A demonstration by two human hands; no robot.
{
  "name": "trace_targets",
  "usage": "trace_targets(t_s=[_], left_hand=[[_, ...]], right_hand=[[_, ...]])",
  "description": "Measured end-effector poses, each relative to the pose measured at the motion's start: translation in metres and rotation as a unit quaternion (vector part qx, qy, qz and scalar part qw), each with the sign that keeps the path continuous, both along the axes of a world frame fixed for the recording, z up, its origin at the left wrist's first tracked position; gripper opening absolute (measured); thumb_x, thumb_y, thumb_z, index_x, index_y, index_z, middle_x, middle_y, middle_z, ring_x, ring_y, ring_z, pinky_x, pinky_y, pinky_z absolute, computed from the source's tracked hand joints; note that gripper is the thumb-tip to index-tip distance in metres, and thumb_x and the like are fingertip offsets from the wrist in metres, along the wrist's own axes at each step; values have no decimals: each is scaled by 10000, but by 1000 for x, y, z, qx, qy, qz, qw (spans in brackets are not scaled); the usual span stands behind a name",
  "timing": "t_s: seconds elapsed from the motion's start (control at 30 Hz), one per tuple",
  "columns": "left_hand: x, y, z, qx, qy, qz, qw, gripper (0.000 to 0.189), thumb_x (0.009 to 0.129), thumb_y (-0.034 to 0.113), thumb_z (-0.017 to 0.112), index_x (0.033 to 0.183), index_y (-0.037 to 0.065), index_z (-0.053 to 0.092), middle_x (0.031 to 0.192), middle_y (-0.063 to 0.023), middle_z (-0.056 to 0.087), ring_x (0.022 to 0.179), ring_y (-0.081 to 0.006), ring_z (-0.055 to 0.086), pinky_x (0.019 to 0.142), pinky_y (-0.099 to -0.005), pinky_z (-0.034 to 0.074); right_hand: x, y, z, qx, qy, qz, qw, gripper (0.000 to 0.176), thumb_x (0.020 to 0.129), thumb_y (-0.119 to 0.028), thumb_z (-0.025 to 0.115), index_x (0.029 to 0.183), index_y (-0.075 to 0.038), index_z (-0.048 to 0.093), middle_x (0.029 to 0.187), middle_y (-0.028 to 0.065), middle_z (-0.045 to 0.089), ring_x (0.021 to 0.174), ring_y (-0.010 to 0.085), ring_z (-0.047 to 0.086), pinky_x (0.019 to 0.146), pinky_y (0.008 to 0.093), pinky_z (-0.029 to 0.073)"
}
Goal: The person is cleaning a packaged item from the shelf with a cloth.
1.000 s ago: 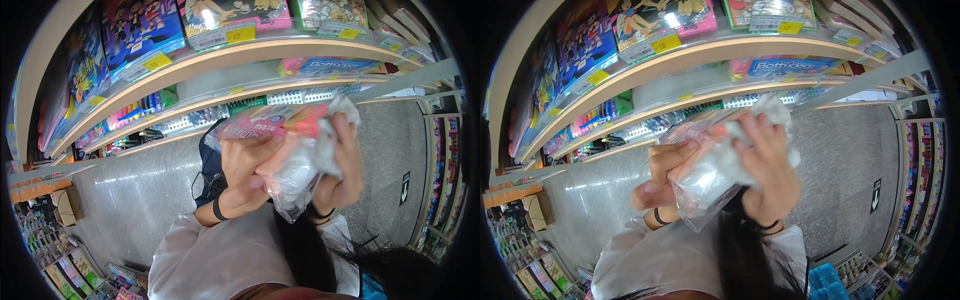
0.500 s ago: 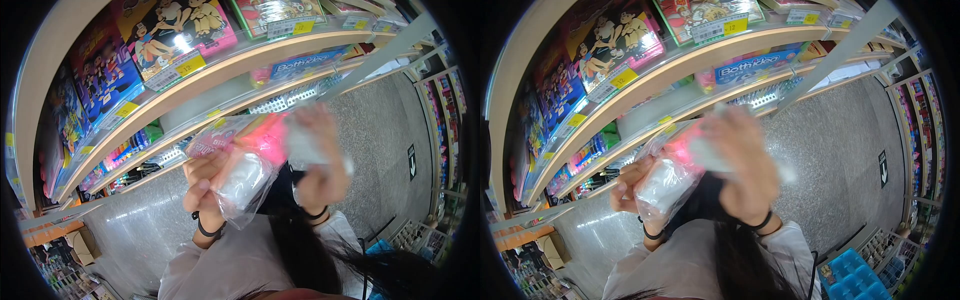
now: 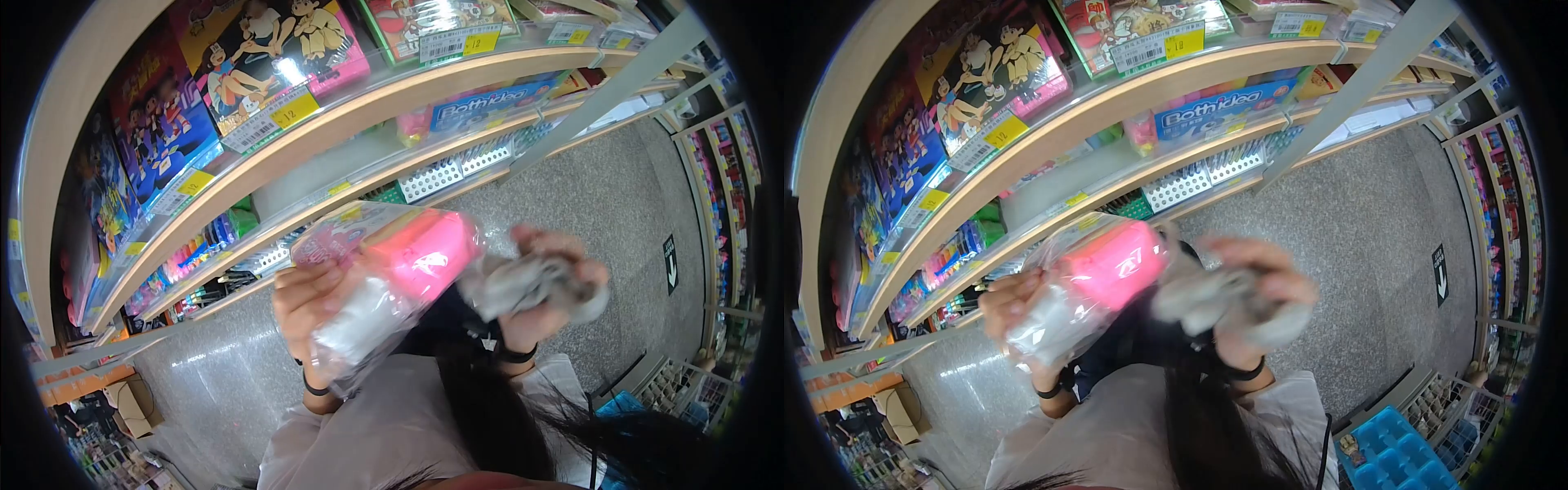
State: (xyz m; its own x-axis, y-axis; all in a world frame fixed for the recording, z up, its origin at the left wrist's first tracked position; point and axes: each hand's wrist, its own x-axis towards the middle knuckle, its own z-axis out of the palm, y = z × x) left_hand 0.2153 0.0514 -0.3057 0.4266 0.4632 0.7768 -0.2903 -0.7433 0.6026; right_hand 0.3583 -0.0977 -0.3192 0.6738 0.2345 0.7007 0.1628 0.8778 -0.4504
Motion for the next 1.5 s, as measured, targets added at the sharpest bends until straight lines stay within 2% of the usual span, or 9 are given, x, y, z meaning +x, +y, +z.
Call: trace_targets(t_s=[0.03,0.17,0.27,0.33,0.47,0.73,0.9,1.03,1.5], left_hand=[[8,3,-6,23,-70,26,997,198,781,159,651,893,50,528,832,-125,575,770,-271,603,616,-344,471],[12,14,-6,29,-188,51,980,150,858,212,562,940,97,513,775,-86,531,702,-244,595,562,-321,489],[-1,4,4,-134,-202,-33,969,139,893,244,526,999,157,500,770,-41,498,670,-228,583,577,-332,516],[-7,-8,5,-415,-346,14,841,166,884,206,548,1037,188,487,821,-30,497,734,-231,582,644,-387,538],[-60,-6,-52,-482,-211,27,850,783,836,283,628,1433,57,174,1391,-146,370,1287,-293,358,1088,-456,290],[-105,-2,-98,-640,-72,-64,763,854,631,200,811,1330,8,360,1241,-123,506,1174,-276,485,1017,-414,384],[-132,33,-64,-511,71,-14,857,1186,485,335,907,1377,85,166,1236,-172,488,1188,-339,467,1055,-476,325],[-103,54,-37,-116,153,-84,978,1212,442,445,884,1376,162,166,1201,-232,504,1220,-413,423,1052,-561,266],[-38,37,-50,-212,103,-142,961,832,518,142,899,1133,80,343,1065,-223,585,1009,-300,598,861,-405,500]], right_hand=[[9,-3,2,-64,-36,-197,978,374,945,-286,457,1258,-81,451,1194,229,532,1083,402,541,920,549,448],[6,-7,-3,-187,-44,-191,963,365,943,-340,444,1213,-102,508,1262,225,497,1167,406,487,992,549,361],[-15,-1,-2,-335,-132,-94,928,315,919,-337,509,1115,-112,610,1337,224,447,1228,410,440,1033,546,270],[-35,14,0,-368,-133,-122,912,328,834,-278,615,1134,-146,614,1343,193,455,1220,413,450,1021,527,295],[-37,9,5,-415,-254,-206,849,457,708,-227,690,1157,-197,611,1334,171,469,1186,402,478,980,508,359],[-24,30,-9,-510,-333,-126,783,779,480,-217,768,1230,-165,564,1057,96,562,869,262,561,738,375,472],[-28,42,-3,-460,-349,-175,798,556,603,-193,705,1153,-182,627,933,77,579,791,227,582,650,323,477],[-13,41,13,-411,-453,-259,748,483,641,-130,630,1110,-243,654,917,67,580,779,220,586,649,319,477],[-29,34,-40,-528,-345,-216,745,476,770,-266,618,1195,-57,562,1213,136,552,1108,360,520,952,480,375]])
